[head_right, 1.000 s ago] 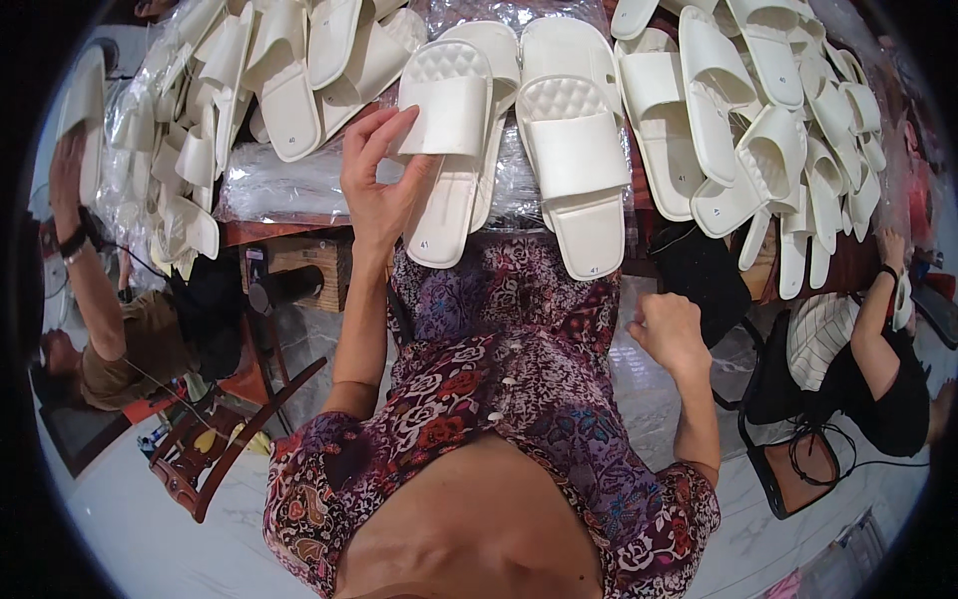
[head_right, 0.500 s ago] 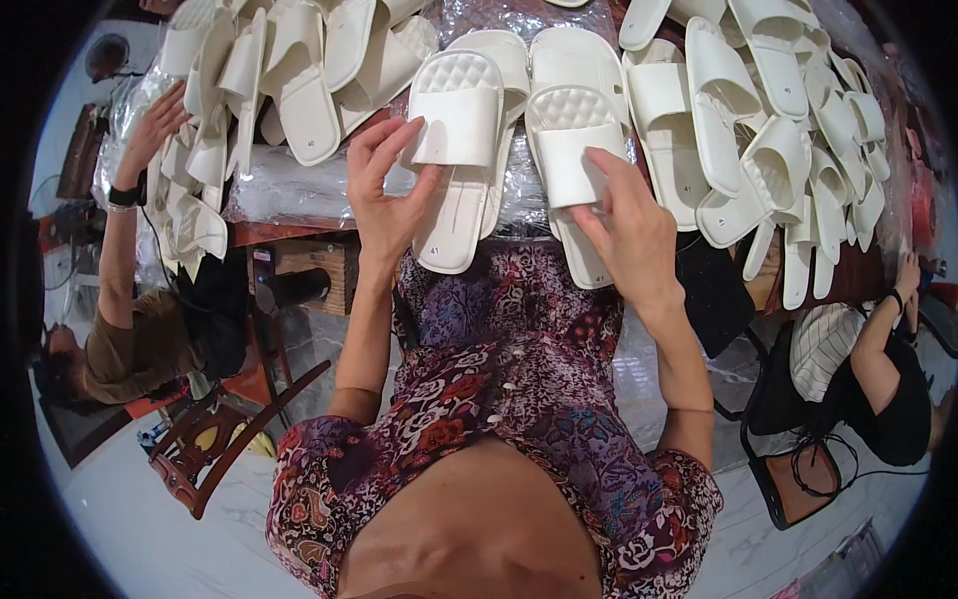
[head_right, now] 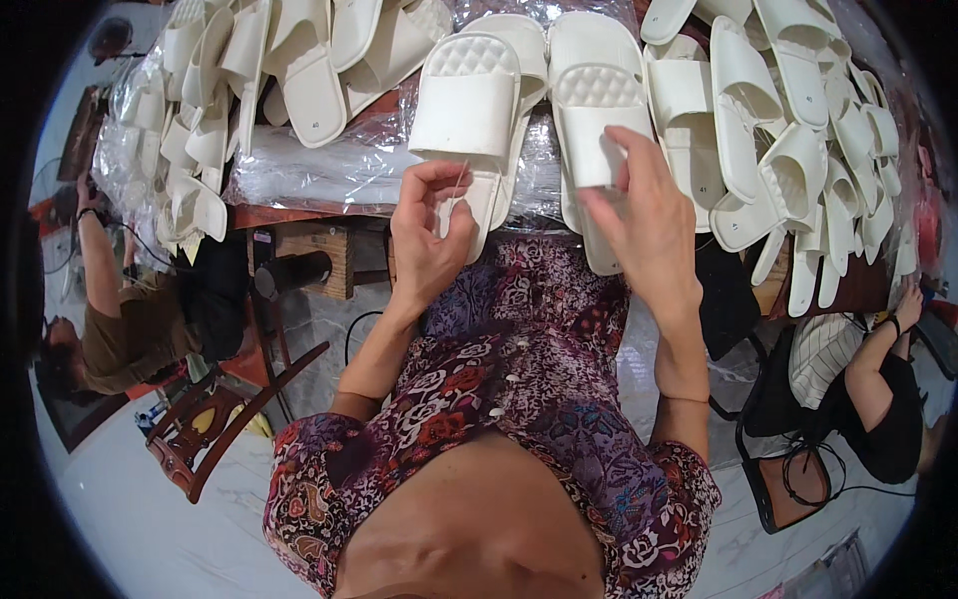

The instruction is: The person assembles white sandals by sewing foam soles and straps together with a needle and thread.

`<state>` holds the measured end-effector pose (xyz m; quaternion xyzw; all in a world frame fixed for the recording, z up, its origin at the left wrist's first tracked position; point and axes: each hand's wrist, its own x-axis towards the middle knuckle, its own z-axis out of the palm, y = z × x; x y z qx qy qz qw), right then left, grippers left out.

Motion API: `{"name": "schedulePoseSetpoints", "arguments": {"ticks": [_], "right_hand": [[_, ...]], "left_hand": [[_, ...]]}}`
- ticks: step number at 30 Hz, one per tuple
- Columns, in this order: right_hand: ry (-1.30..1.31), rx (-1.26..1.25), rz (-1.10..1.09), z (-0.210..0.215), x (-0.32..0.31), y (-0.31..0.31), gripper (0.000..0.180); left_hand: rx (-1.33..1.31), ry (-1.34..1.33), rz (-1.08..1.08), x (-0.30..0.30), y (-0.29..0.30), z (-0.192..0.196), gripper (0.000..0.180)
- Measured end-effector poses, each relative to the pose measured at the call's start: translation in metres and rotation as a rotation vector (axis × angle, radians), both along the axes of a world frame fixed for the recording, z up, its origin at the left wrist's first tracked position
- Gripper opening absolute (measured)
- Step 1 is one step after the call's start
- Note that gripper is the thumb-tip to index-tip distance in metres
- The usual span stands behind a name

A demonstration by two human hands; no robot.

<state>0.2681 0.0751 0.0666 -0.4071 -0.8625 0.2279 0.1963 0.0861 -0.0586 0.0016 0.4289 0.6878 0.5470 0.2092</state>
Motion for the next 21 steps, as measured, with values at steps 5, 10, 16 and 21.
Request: {"name": "schedulePoseSetpoints", "arguments": {"ticks": [5,10,16,21], "right_hand": [[0.038,-0.093,0.11,0.002,-0.014,-0.025,0.043],[0.086,-0.051,0.154,-0.037,-0.03,-0.029,0.018],[0.201,0.004,0.314,-0.037,-0.026,-0.029,0.011],[0.162,0.069,0.5,-0.05,-0.018,-0.027,0.013]], "left_hand": [[0.098,-0.544,-0.093,0.005,0.004,0.007,0.041],[0.143,-0.735,-0.089,0.009,0.007,0.011,0.039],[0.074,-0.9,-0.168,0.001,0.009,0.014,0.044],[0.044,-0.913,-0.205,0.003,0.015,0.02,0.047]]}}
